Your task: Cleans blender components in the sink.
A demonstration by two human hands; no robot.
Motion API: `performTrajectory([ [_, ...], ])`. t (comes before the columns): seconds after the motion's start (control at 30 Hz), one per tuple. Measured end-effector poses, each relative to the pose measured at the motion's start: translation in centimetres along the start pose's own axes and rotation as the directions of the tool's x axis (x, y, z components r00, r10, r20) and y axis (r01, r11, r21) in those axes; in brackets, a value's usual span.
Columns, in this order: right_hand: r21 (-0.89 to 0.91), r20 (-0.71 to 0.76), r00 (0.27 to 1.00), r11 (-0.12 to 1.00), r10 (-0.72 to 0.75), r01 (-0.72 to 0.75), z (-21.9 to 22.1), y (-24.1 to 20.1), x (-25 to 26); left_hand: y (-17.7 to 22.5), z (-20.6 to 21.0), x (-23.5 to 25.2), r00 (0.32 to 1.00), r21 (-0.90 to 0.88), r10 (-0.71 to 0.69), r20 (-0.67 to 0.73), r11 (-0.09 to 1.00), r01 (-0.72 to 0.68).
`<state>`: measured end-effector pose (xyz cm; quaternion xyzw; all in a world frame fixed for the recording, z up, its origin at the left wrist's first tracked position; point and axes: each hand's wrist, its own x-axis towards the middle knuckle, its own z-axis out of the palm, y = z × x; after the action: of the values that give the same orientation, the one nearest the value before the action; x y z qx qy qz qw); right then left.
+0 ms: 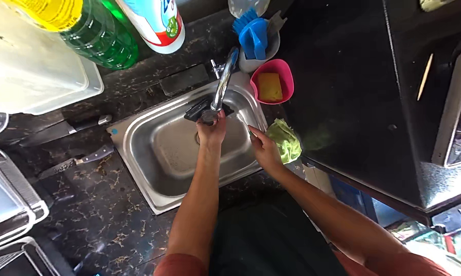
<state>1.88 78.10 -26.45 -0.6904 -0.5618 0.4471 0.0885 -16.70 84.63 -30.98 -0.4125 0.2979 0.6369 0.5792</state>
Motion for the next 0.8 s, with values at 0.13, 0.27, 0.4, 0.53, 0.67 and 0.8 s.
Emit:
performTrajectory([
  [0.13,0.113,0.009,1.000,0.994,-0.008,0.007,-1.2,1.4,-1.4,-1.3,-0.7,0.2,0.993,0.007,-0.092,0.074,0.996,0.091],
  [0.27,0.238,0.076,0.997,0.971,0.002,-0.020,-2.0,2.1,-2.4,0.4,-3.7,0.2,0.956,0.359,-0.126,0.264,0.933,0.024],
  [0.4,0.097,0.069,0.997,0.995,-0.031,0.025,-3.4,-1.0,-1.7,4.1,-7.1,0.3,0.869,0.497,-0.206,0.450,0.866,-0.051],
  [0.53,-0.251,0.038,0.964,0.931,-0.265,0.266,-3.8,-8.2,4.0,6.2,-8.2,0.0,0.849,0.484,-0.222,0.480,0.874,-0.046],
  [0.67,-0.525,0.015,0.923,0.782,-0.385,0.335,-1.9,-14.7,10.3,6.3,-8.7,0.2,0.877,0.497,-0.179,0.446,0.864,-0.076],
  [0.8,-0.673,0.038,0.892,0.648,-0.451,0.356,0.3,-16.2,14.4,5.7,-8.8,0.7,0.885,0.452,-0.179,0.429,0.891,-0.040],
])
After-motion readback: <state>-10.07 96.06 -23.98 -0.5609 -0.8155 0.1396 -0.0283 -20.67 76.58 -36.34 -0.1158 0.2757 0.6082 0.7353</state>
